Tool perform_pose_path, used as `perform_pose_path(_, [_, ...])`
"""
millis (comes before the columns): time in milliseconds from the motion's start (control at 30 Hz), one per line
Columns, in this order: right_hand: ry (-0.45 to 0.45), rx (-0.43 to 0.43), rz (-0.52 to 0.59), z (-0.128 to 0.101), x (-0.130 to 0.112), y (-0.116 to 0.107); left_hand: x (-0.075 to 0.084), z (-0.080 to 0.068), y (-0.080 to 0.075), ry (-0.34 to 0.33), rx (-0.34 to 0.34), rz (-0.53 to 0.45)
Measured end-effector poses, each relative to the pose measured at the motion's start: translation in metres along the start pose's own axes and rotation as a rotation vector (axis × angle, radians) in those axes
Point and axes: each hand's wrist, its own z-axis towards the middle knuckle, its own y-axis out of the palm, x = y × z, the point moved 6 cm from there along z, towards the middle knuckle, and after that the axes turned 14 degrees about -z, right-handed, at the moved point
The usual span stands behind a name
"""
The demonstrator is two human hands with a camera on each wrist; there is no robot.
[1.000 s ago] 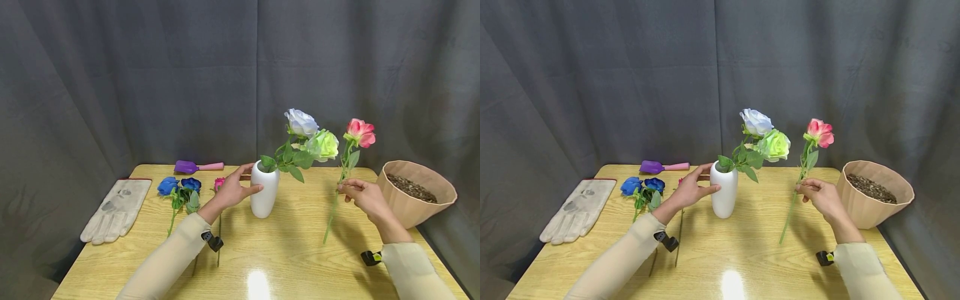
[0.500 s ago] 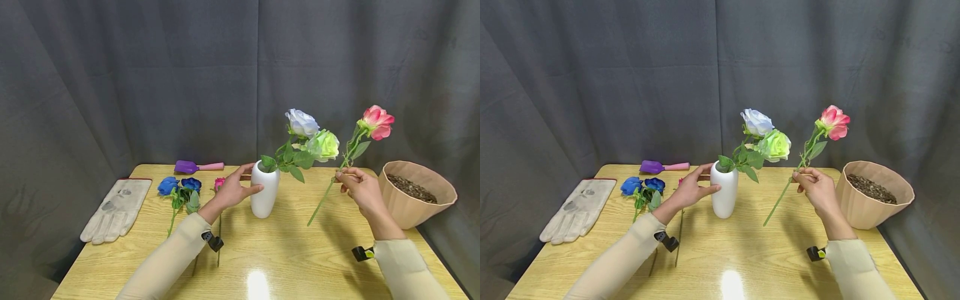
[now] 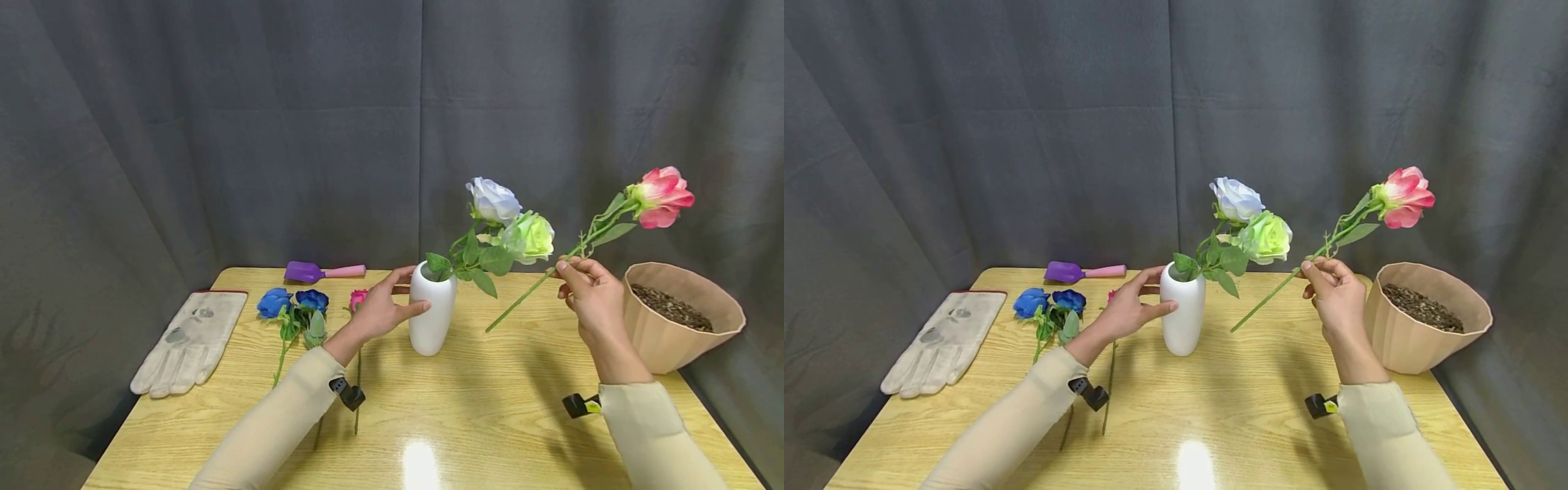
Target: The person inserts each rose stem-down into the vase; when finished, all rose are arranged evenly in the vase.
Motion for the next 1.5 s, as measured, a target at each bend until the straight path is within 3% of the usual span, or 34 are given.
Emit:
perform_pose_path(300, [0.012,0.149,0.088,-0.006,-0.013,0.005,-0.001,-0.001,0.001,-0.008,0.001,-0.003])
perform_pose_path(533, [-0.054,0.209,0.124,-0.008,-0.021,0.011,-0.001,0.000,0.000,-0.001,0.004,-0.009])
perform_pose_path(1067, [-0.098,0.267,0.219,-0.002,-0.025,0.018,-0.002,0.000,0.000,-0.013,-0.003,-0.021])
perform_pose_path(1500, [-0.094,0.277,0.219,-0.005,-0.025,0.024,-0.002,0.001,0.000,-0.002,-0.010,-0.015])
